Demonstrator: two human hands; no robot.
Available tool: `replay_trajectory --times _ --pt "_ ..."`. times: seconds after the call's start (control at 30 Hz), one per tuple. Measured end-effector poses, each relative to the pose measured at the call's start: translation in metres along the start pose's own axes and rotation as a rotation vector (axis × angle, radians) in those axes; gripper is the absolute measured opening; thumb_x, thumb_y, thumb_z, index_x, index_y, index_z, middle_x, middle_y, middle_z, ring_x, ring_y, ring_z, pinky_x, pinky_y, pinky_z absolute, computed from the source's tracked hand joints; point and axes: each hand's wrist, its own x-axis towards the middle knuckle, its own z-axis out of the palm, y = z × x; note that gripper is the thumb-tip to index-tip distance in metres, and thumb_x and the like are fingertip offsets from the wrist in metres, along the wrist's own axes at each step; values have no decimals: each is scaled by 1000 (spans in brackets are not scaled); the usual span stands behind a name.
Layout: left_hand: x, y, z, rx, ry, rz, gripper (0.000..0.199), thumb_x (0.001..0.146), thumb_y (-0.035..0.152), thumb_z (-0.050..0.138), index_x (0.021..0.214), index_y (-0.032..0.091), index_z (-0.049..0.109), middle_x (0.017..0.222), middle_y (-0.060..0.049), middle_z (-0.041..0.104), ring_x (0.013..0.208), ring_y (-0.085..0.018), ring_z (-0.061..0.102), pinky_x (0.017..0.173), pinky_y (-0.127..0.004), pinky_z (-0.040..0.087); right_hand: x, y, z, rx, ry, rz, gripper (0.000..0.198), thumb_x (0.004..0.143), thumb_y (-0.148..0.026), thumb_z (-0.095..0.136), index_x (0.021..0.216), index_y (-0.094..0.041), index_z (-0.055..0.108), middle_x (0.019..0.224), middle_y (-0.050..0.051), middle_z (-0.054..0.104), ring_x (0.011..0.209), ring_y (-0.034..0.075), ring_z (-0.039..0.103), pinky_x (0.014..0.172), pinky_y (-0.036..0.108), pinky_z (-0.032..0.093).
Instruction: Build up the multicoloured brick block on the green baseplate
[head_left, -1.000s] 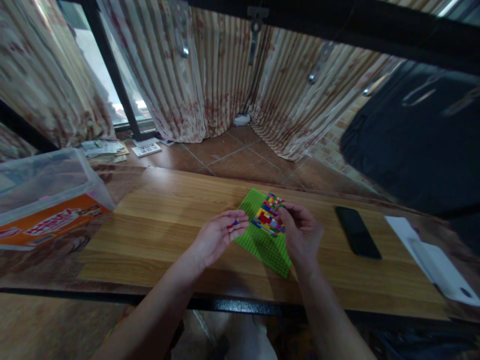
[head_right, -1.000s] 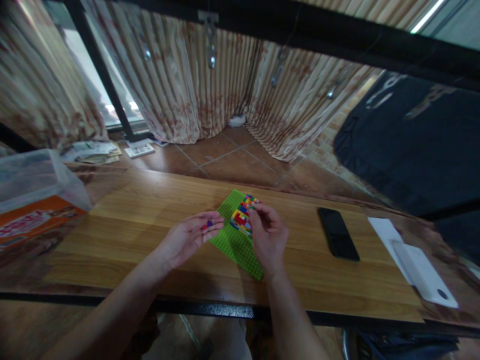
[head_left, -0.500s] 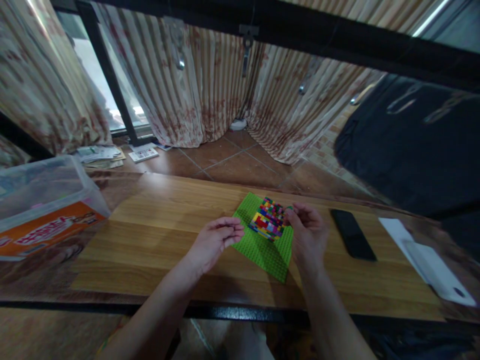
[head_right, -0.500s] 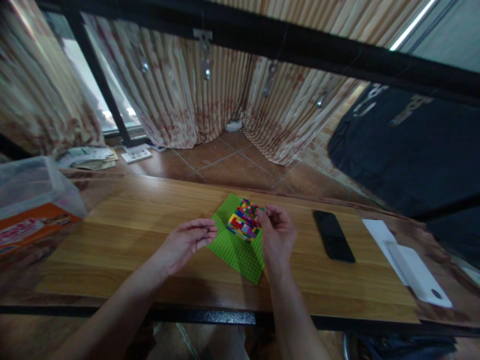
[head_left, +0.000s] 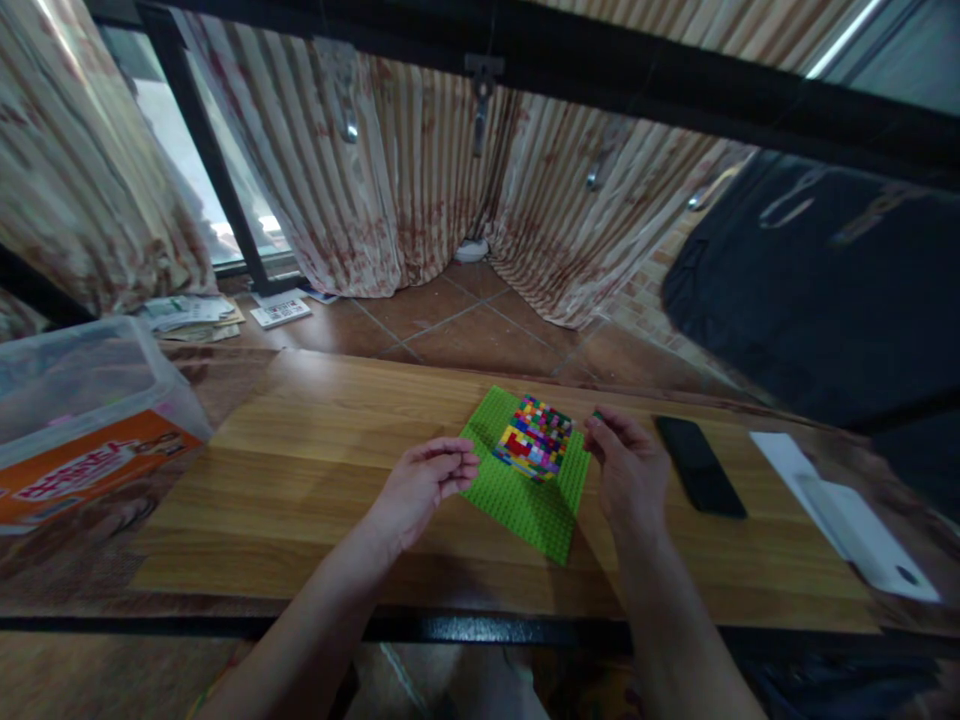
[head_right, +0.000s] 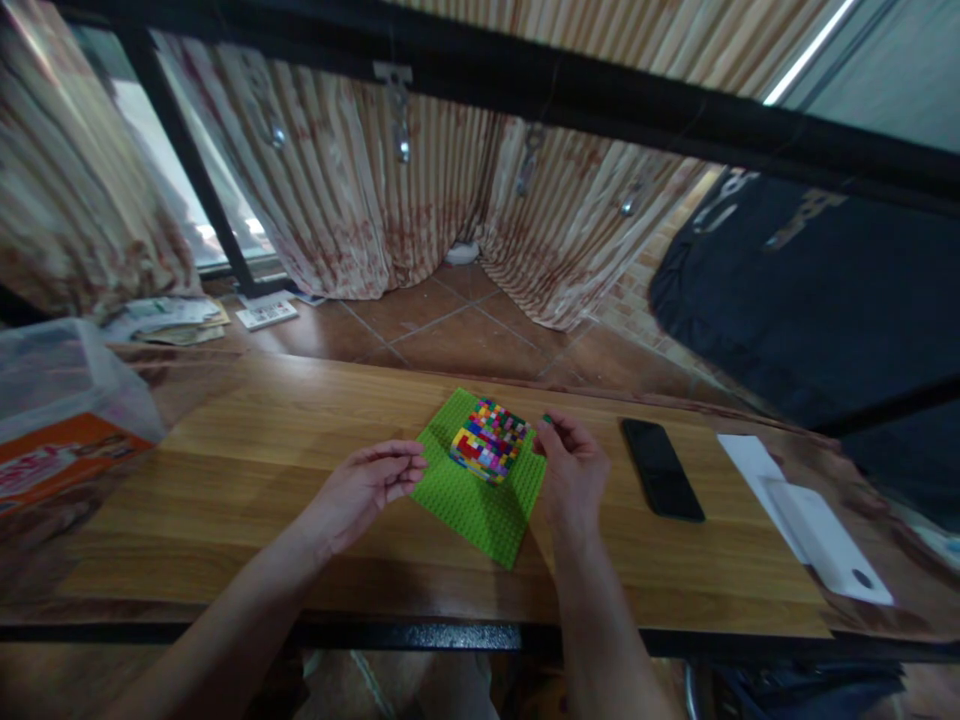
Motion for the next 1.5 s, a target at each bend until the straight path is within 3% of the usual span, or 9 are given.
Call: replay_trajectory --times 0.1,0.2,0.3,0.4,0.73,0.97,1.33,1.5 --pt "0 0 1 5 16 -12 11 77 5 63 86 9 69 79 -8 71 64 -9 64 64 -19 53 3 1 -3 -62 25 16 35 61 -39 77 87 -15 71 68 0 65 54 10 53 52 25 44" --pt "0 1 1 12 21 -14 12 78 5 62 87 9 69 79 -8 71 65 -9 64 65 -19 53 5 3 -8 -241 35 10 35 67 -45 71 84 -14 73 65 2 66 52 12 54 51 26 44" --pt "0 0 1 11 10 -6 11 77 6 64 87 10 69 79 -7 71 65 -8 64 65 -19 53 5 6 -13 -460 -14 -69 38 75 -49 64 82 -14 75 67 5 69 58 17 60 55 29 46" --pt "1 0 0 9 6 -1 12 76 7 65 87 10 69 79 -7 70 65 -9 64 65 -19 53 3 7 -15 -536 -72 -118 38 76 -49 64 87 -15 76 77 7 73 69 21 65 63 32 49" --pt "0 1 0 10 14 0 12 77 6 63 86 10 69 79 -8 70 65 -9 64 65 -20 52 -2 0 -9 -523 -97 -101 32 72 -45 69 83 -15 77 77 8 75 71 22 68 67 33 52" --pt "-1 3 3 13 33 -13 13 78 5 59 85 9 69 77 -8 70 63 -9 63 64 -19 52 5 10 -8 -498 -91 -65 31 70 -44 71 80 -14 74 72 7 72 65 19 64 64 32 49" --pt "1 3 2 -3 43 -21 14 79 4 56 85 8 68 76 -7 70 61 -9 63 63 -19 52 10 13 -4 -279 -45 80 38 56 -47 79 75 -15 70 64 2 66 53 10 54 51 23 43" --pt "1 3 3 -8 43 -19 14 79 3 56 84 8 68 75 -7 70 61 -9 63 63 -19 51 12 14 -3 -247 -36 120 43 60 -55 73 75 -14 69 61 0 62 47 9 50 45 22 40"
